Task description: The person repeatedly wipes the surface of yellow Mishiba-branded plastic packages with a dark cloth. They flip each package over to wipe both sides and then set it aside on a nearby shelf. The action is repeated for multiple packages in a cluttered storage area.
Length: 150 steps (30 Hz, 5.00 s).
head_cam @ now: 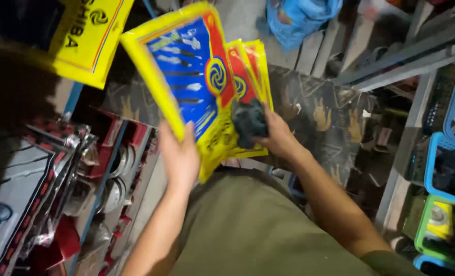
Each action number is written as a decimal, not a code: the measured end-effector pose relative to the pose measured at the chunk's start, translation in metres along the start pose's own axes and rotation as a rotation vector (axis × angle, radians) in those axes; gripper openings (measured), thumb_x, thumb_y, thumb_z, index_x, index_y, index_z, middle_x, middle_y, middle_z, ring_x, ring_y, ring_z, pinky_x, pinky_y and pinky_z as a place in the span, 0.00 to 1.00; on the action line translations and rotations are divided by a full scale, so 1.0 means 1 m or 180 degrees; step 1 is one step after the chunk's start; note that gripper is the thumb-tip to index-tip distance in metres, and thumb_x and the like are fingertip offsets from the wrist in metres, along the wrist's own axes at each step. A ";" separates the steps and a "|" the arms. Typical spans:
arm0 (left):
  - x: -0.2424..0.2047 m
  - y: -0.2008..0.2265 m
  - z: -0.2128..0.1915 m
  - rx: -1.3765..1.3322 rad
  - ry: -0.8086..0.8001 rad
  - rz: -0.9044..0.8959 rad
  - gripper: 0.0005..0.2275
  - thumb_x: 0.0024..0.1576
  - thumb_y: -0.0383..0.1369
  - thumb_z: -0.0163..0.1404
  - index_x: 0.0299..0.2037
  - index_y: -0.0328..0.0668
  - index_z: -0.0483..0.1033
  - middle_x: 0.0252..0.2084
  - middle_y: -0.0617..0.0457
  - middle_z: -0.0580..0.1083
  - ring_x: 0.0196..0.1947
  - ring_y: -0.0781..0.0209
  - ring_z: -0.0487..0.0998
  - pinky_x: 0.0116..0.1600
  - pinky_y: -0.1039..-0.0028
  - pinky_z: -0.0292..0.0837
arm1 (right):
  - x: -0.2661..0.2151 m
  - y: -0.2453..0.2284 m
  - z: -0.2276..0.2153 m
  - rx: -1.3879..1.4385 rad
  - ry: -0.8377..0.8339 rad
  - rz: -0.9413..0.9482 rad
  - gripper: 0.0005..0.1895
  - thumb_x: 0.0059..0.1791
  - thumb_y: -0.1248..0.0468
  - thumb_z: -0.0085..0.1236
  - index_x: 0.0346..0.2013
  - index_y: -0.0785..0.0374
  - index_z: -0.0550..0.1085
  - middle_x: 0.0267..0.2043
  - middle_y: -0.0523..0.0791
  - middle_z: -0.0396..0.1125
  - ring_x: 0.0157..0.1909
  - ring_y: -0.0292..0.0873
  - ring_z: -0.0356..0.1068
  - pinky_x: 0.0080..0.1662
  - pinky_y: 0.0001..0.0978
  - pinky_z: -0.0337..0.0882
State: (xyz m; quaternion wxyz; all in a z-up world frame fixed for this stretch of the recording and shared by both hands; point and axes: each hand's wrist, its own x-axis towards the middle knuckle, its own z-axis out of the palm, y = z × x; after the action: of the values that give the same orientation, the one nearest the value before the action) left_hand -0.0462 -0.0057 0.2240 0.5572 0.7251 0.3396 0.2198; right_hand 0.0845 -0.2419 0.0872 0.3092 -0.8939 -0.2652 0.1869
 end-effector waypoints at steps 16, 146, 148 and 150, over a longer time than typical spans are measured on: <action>0.074 0.002 -0.076 -0.3114 0.0861 -0.0498 0.13 0.63 0.30 0.52 0.57 0.44 0.72 0.49 0.51 0.78 0.46 0.58 0.83 0.51 0.63 0.82 | 0.180 -0.221 -0.041 0.2113 0.0469 -0.0475 0.16 0.49 0.53 0.67 0.47 0.57 0.79 0.35 0.48 0.71 0.38 0.43 0.69 0.40 0.41 0.72; 0.047 -0.227 0.099 0.0528 -0.0487 -0.0283 0.26 0.65 0.36 0.45 0.73 0.42 0.57 0.74 0.44 0.57 0.73 0.49 0.58 0.75 0.62 0.56 | 0.062 -0.010 0.125 -0.1559 0.0980 -0.1760 0.26 0.52 0.60 0.47 0.65 0.67 0.69 0.70 0.57 0.62 0.71 0.58 0.62 0.61 0.44 0.65; 0.054 -0.219 0.094 0.1431 -0.0393 0.0010 0.28 0.62 0.46 0.55 0.71 0.47 0.66 0.69 0.44 0.65 0.69 0.45 0.66 0.70 0.59 0.65 | 0.039 0.026 0.102 -0.1634 0.1012 -0.1808 0.29 0.51 0.59 0.49 0.66 0.69 0.67 0.68 0.60 0.62 0.70 0.58 0.62 0.66 0.44 0.62; 0.062 -0.206 0.098 0.1784 -0.0289 -0.0051 0.30 0.51 0.42 0.64 0.61 0.34 0.71 0.54 0.38 0.71 0.55 0.36 0.73 0.61 0.50 0.67 | 0.030 0.046 0.069 -0.1766 0.1587 -0.0764 0.28 0.53 0.56 0.52 0.65 0.66 0.70 0.70 0.56 0.62 0.71 0.59 0.61 0.65 0.49 0.60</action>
State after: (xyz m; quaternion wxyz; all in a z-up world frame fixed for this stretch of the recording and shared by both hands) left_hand 0.0123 0.0059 -0.0049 0.3514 0.8573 0.3676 0.0803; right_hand 0.0904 -0.2232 0.0010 0.1304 -0.9242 -0.3251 -0.1524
